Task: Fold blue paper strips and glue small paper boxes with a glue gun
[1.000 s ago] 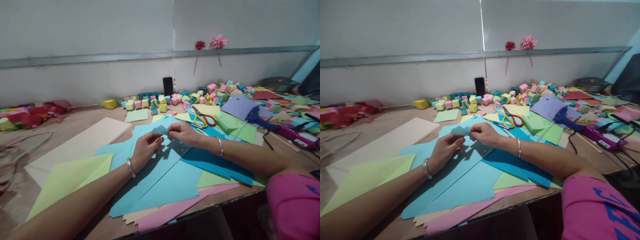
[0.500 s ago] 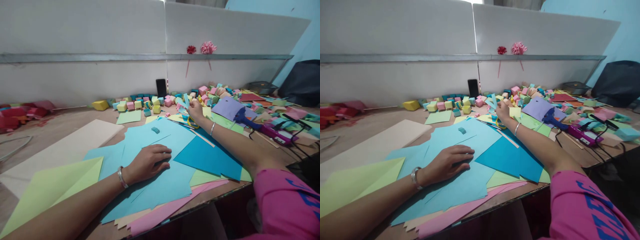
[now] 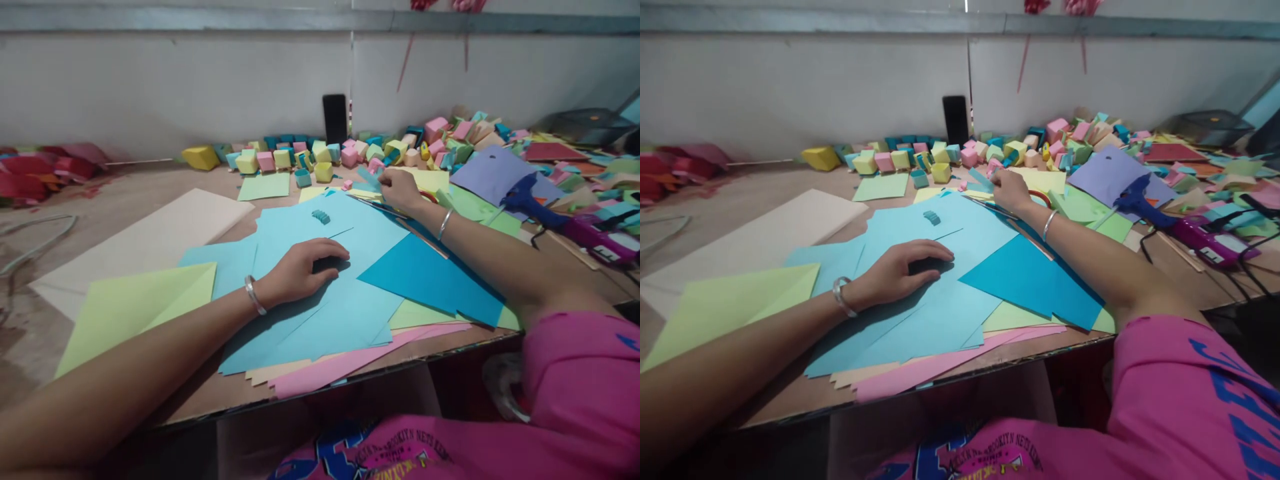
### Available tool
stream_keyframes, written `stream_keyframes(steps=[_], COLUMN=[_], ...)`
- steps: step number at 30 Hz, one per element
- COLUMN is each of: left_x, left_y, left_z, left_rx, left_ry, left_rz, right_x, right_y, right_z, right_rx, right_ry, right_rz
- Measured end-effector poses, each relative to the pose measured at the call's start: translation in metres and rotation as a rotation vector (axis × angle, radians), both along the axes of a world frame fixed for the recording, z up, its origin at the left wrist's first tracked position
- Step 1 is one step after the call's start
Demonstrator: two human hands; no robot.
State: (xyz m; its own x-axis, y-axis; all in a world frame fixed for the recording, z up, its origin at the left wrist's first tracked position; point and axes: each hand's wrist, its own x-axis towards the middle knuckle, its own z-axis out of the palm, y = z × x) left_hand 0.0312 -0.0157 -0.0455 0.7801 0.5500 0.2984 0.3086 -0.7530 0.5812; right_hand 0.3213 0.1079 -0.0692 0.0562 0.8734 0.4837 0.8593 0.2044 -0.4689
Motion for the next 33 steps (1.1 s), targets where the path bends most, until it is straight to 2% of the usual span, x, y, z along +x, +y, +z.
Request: stream_keyframes(steps=[3, 6, 8, 10, 12, 15, 19, 21, 23, 26, 28, 33], left_x=[-0.001, -0.003, -0.006, -0.008, -0.009, -0.007, -0.002, -0.001, -0.001, -0.002, -0.002, -0.004], left_y=[0.002, 0.005, 0.010, 0.017, 0.020, 0.016, 0.002, -0.002, -0.003, -0.002, 0.000, 0.002], left_z=[-0.004, -0.005, -0.004, -0.005, -0.008, -0.011, -0.008, -0.005, -0.002, -0.001, -0.001, -0.002], left_rx=[-0.049, -0.032, 0.002, 0.057, 0.124, 0.225, 0.334, 0.357, 0.382, 0.425, 0.447, 0.490], left_ry=[-0.170, -0.441, -0.531, -0.442, -0.173, 0.258, 0.501, 0.530, 0.533, 0.522, 0.510, 0.432], left_rz=[0.132, 0.384, 0.559, 0.696, 0.763, 0.723, 0.601, 0.574, 0.554, 0.524, 0.505, 0.459], right_x=[-0.002, -0.004, -0.004, -0.003, -0.003, -0.002, -0.006, -0.012, -0.022, -0.038, -0.048, -0.055], right_y=[-0.002, -0.004, -0.004, -0.004, -0.004, -0.005, -0.011, -0.016, -0.024, -0.037, -0.044, -0.055], right_z=[-0.001, -0.001, -0.001, -0.001, -0.002, -0.002, 0.002, 0.006, 0.008, 0.010, 0.010, 0.018], right_rx=[-0.016, -0.018, -0.011, -0.010, -0.021, -0.049, 0.046, 0.150, 0.207, 0.168, 0.135, 0.227], right_ry=[-0.076, -0.092, -0.069, -0.048, -0.047, -0.072, -0.169, -0.234, -0.265, -0.263, -0.264, -0.151], right_rz=[-0.001, -0.021, -0.052, -0.097, -0.131, -0.134, -0.117, -0.020, 0.194, 0.591, 0.768, 0.836])
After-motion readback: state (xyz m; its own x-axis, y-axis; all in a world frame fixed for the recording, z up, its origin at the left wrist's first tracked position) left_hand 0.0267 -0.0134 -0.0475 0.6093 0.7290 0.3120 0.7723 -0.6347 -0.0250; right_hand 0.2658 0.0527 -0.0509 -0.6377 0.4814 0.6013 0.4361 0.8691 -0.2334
